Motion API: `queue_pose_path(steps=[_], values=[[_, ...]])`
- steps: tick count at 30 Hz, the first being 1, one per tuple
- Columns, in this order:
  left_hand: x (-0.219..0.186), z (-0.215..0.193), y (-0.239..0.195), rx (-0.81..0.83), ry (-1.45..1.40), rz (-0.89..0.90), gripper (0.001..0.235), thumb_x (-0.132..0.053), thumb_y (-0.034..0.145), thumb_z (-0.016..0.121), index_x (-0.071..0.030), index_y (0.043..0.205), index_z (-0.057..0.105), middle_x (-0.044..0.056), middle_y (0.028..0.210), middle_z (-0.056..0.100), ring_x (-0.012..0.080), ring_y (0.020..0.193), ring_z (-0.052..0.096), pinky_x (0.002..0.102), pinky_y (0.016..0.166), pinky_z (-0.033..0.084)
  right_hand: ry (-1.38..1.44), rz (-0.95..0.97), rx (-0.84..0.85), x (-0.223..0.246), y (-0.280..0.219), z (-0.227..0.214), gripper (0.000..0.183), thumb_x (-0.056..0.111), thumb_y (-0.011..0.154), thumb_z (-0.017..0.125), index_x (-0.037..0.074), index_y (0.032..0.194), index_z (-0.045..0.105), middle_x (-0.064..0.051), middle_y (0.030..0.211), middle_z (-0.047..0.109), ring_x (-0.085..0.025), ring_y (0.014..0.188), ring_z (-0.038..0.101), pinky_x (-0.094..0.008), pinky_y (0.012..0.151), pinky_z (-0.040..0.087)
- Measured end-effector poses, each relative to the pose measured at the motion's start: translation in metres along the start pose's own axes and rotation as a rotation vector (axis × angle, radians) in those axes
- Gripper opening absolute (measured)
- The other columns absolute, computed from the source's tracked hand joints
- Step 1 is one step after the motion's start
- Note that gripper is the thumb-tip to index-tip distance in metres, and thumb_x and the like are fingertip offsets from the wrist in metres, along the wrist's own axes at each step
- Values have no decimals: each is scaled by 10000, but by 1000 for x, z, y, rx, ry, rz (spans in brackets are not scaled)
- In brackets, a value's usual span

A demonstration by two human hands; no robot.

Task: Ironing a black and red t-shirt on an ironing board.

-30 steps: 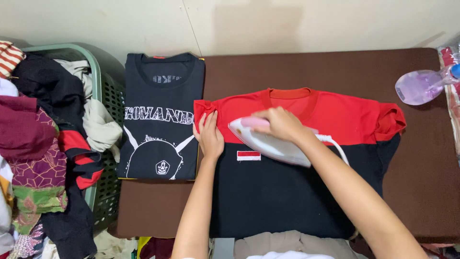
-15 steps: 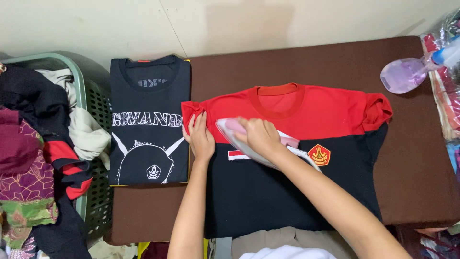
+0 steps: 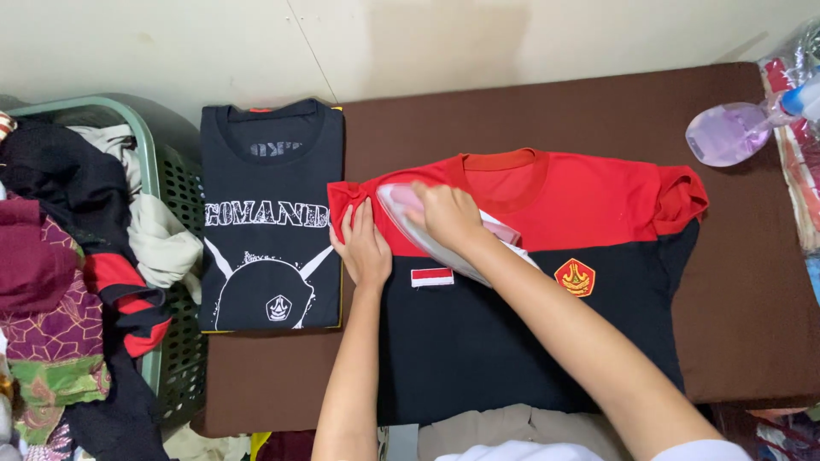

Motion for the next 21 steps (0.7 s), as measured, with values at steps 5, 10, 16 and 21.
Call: queue_pose_path(steps=[5,10,16,21], values=[[2,6,-2,7,34,1,511,-149,967,492,-76,1470,538,73,1493,570,275,1468,398,569,1226,121,29,-115,48,-19,-14,-11,522,427,887,706,80,1276,669,-219,875,735,-406,783,726,-538,681,564],[-4,1,3,32,20,-16,451,-213,1032,463,-74,1447,566,80,1478,575,277,1456,401,572,1220,110,50,17,103,-42,-53,-56,537,452,873,726,111,1286,682,-232,884,737,-409,832,718,-522,739,561],[-9,-1,3,25,18,-20,441,-263,1052,444,-69,1415,604,67,1457,598,266,1446,418,570,1227,103,56,277,8,-106,-155,-107,481,433,859,716,222,1291,715,-210,971,750,-415,891,720,-505,787,561],[-7,-1,-3,-7,29,17,440,-277,1080,437,-47,1408,619,95,1460,600,285,1443,426,570,1220,110,0,632,-84,-169,-214,-118,471,456,910,703,238,1328,698,-237,996,740,-434,921,719,-514,804,565]])
Point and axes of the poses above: each hand's wrist, its own y-axis towards the middle knuckle, its own z-axis out of the palm, x = y × z, the point moved 1 cm from there along y, towards the middle knuckle
